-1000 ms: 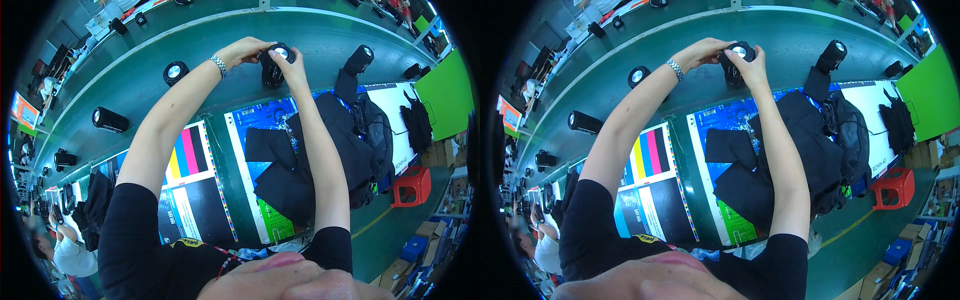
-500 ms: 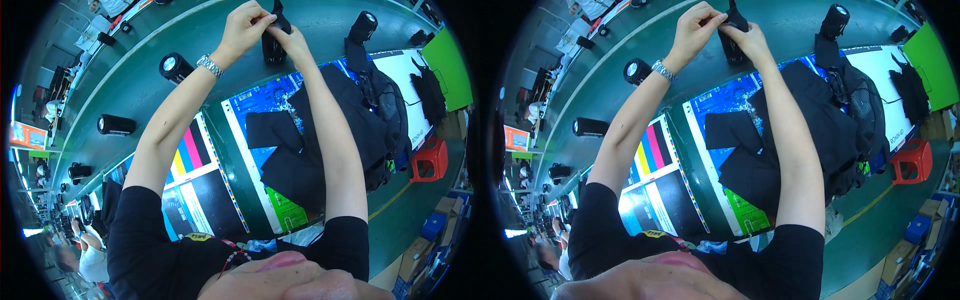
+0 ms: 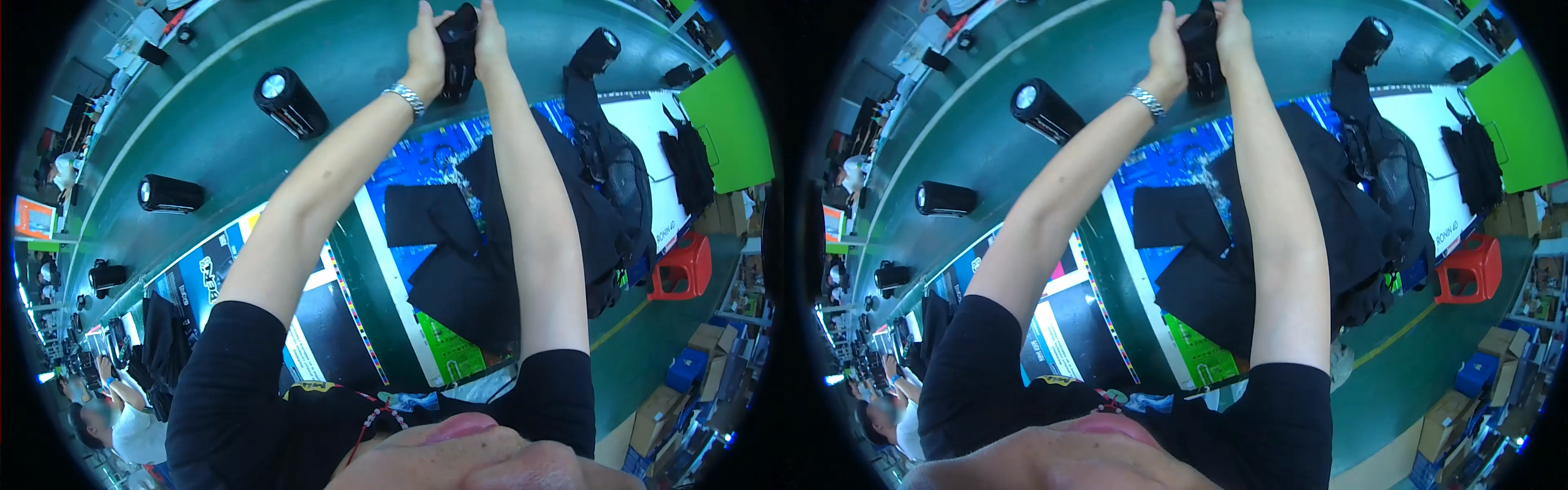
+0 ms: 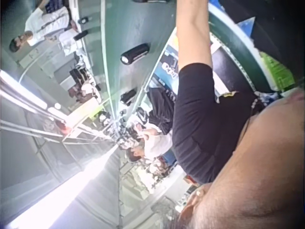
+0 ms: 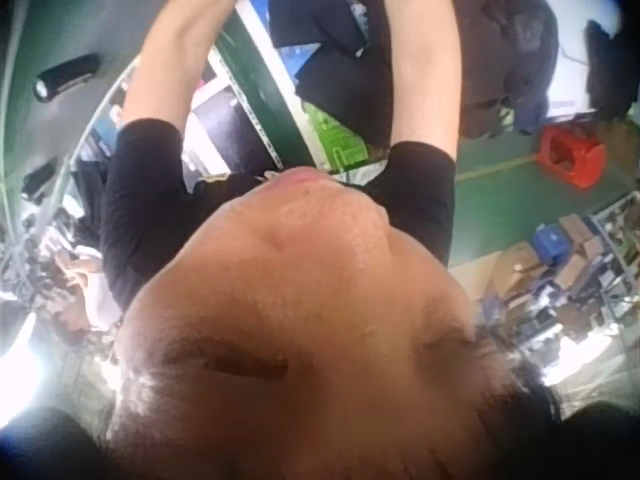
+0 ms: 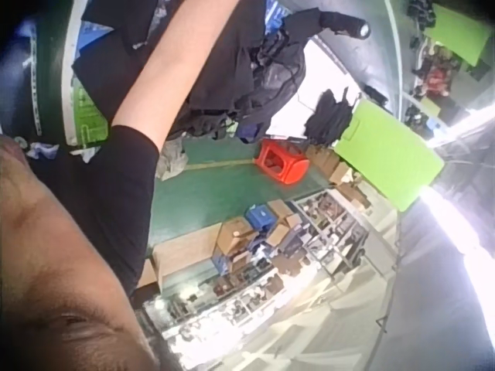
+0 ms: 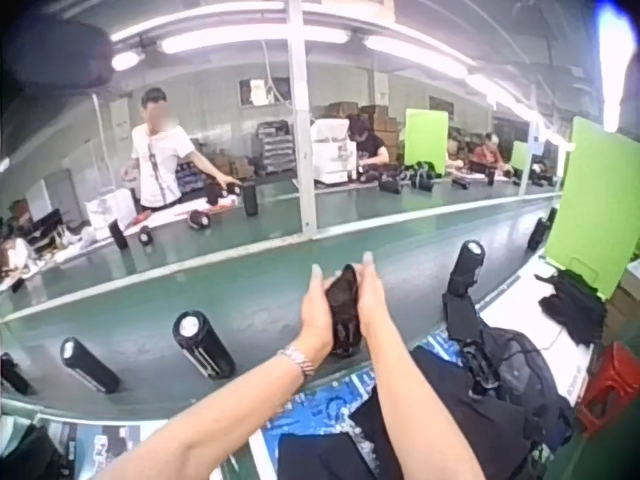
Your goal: The person folds pieces of black fabric by hand, smoothing them against a work surface and then pressing them into the top of several black cylindrical components.
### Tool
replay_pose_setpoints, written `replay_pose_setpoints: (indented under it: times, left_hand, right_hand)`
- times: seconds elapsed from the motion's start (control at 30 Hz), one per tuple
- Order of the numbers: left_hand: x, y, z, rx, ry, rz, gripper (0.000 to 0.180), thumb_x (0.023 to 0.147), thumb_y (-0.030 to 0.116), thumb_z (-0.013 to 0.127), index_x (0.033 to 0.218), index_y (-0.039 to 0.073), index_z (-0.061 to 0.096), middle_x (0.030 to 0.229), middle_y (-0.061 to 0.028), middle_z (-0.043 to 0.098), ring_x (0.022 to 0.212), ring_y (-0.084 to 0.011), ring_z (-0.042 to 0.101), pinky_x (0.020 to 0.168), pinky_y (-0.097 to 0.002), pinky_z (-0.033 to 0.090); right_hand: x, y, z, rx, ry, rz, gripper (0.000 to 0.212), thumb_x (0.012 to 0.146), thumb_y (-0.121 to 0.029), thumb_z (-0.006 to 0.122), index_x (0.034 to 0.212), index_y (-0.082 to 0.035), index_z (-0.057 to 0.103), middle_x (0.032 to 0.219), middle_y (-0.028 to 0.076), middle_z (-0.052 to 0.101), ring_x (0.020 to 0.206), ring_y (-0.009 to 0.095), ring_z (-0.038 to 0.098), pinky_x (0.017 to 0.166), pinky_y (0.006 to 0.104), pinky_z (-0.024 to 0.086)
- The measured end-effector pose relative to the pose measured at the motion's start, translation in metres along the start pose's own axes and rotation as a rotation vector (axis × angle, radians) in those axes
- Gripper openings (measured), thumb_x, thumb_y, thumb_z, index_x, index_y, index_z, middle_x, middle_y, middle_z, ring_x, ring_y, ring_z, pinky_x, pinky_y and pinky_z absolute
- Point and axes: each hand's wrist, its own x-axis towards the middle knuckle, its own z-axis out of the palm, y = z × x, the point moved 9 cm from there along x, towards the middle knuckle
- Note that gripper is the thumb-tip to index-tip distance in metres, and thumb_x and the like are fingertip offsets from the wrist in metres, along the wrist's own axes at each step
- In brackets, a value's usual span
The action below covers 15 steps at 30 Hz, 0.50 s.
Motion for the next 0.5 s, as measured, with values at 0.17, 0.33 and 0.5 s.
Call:
replay_pose_setpoints:
  times: [0.17, 0.33, 0.5]
  left_hand:
    - [-0.017, -0.021, -0.055, -0.085, 0.245, 0.151, 0.044, 0.097, 0.041, 0.041, 0.093, 0.005, 0.064, 0.088, -0.0045, 0.066, 0.082, -0.0141, 0.061, 0.08, -0.0288, 0.048]
    - [0.007, -0.016, -0.036, 0.363, 0.188, 0.076, 0.048, 0.095, 0.041, 0.047, 0.08, -0.001, 0.066, 0.078, -0.0102, 0.065, 0.072, -0.0207, 0.059, 0.065, -0.0352, 0.046]
    - [-0.029, 0.021, -0.067, 0.491, 0.265, 0.106, 0.057, 0.099, 0.044, 0.034, 0.105, -0.006, 0.06, 0.106, -0.0181, 0.064, 0.101, -0.0262, 0.059, 0.091, -0.0332, 0.042]
  right_hand:
    - [-0.035, 0.056, -0.017, -0.113, 0.175, 0.192, 0.043, 0.095, -0.03, 0.041, 0.105, 0.004, 0.065, 0.097, 0.012, 0.068, 0.088, 0.02, 0.061, 0.081, 0.0319, 0.047]
    - [-0.009, -0.017, -0.057, -1.306, 0.358, -0.224, 0.043, 0.089, -0.034, 0.042, 0.094, -0.001, 0.069, 0.092, 0.028, 0.065, 0.087, 0.043, 0.061, 0.084, 0.0427, 0.047]
    - [-0.011, -0.035, -0.114, -1.884, 0.418, 0.237, 0.044, 0.084, -0.044, 0.049, 0.122, -0.025, 0.063, 0.137, 0.023, 0.039, 0.129, 0.04, 0.032, 0.104, 0.0487, 0.028]
